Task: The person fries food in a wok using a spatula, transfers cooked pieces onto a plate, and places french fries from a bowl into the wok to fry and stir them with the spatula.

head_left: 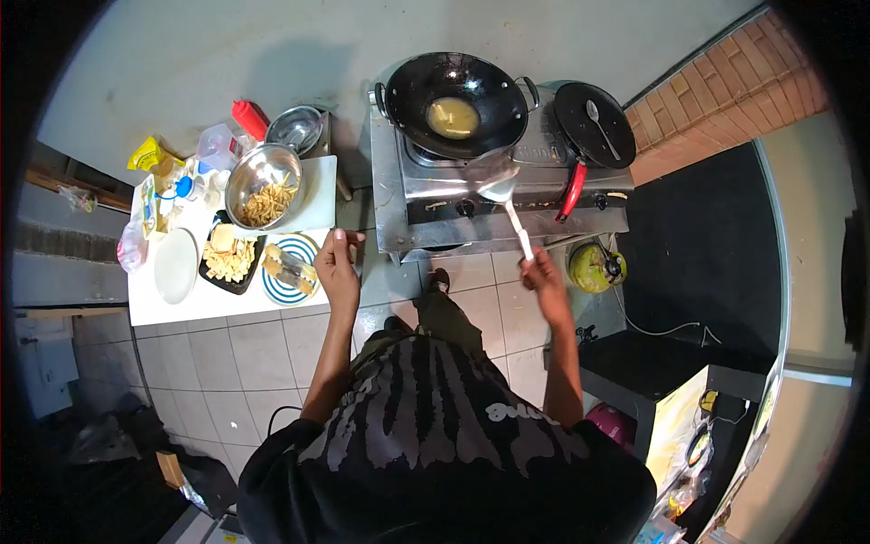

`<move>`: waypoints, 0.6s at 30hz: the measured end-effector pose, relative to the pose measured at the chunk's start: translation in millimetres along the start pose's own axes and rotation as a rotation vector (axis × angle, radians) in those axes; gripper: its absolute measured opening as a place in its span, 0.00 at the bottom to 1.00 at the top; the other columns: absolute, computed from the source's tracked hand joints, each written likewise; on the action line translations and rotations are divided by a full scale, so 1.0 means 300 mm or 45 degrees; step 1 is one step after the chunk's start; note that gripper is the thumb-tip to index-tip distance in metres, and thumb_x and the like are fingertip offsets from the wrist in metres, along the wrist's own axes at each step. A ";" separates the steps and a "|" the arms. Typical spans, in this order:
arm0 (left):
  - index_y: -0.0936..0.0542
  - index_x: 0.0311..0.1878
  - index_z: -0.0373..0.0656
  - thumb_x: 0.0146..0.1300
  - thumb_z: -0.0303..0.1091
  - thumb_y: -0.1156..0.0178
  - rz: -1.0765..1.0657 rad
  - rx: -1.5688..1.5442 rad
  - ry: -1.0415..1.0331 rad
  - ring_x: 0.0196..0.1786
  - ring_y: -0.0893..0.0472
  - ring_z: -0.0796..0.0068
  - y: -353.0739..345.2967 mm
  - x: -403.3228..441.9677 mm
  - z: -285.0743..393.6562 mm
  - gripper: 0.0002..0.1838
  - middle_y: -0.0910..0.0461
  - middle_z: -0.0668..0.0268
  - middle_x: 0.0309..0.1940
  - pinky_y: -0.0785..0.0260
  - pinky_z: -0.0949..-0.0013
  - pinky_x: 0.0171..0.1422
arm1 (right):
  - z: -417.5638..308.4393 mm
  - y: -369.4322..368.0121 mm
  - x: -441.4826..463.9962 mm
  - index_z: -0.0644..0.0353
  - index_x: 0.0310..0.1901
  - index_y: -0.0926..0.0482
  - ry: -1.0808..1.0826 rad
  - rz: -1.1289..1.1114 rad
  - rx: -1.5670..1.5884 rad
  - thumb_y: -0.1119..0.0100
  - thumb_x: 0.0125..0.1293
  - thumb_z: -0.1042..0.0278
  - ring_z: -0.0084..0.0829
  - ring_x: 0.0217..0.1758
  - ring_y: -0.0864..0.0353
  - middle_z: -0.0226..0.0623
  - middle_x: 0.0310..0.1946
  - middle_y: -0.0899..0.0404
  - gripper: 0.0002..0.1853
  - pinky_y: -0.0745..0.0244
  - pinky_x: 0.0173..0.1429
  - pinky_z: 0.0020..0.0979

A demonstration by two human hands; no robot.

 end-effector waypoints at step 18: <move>0.30 0.26 0.34 0.75 0.40 0.57 0.185 -0.083 -0.163 0.38 0.25 0.71 -0.210 0.120 0.078 0.23 0.25 0.60 0.28 0.35 0.68 0.49 | -0.859 -0.073 0.753 0.59 0.49 0.25 1.501 -0.207 -1.683 0.48 0.68 0.65 0.44 0.43 0.24 0.41 0.39 0.22 0.11 0.29 0.47 0.41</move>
Point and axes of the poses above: each hand's wrist, its own x-axis towards the middle knuckle, its own y-axis out of the back of the hand, z = x × y, the point moved 10 cm from there along x, towards the middle knuckle
